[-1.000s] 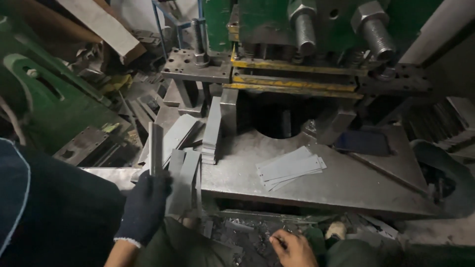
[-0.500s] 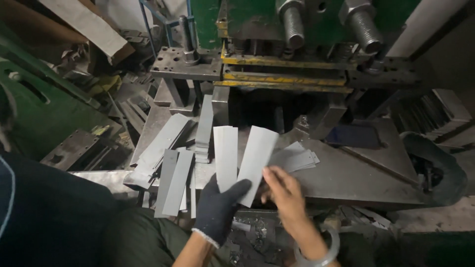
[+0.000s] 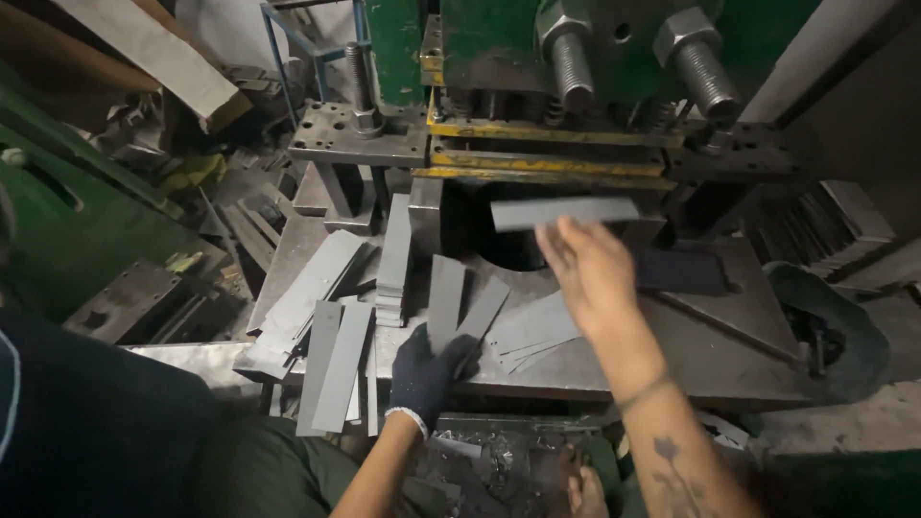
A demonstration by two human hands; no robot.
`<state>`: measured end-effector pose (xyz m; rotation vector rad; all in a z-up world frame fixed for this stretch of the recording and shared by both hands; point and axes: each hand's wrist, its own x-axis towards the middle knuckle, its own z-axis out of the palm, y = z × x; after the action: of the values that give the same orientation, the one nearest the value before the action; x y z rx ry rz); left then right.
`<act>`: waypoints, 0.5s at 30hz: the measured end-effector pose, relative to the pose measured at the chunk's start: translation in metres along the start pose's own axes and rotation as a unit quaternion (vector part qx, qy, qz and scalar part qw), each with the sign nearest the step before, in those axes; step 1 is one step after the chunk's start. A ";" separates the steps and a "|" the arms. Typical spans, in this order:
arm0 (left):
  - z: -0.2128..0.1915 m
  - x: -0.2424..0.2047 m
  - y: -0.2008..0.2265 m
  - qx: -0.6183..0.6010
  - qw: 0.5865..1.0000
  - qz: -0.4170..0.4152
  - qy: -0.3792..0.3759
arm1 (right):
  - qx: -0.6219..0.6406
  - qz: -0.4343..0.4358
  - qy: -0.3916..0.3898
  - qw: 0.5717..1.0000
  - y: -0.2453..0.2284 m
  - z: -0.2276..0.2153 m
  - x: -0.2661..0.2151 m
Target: The worker is feeding thin metal strips into a manual stamping machine and organizing the resulting processed pieces.
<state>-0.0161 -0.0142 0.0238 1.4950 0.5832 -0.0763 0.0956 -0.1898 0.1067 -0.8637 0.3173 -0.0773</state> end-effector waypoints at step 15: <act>-0.008 0.039 -0.010 -0.199 0.967 -0.156 -0.007 | -0.121 0.037 0.015 0.992 0.004 0.039 0.101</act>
<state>0.0115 0.0040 -0.0010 1.0042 0.7701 -0.2022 0.2034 -0.1781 0.1029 -1.0919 0.3921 0.0168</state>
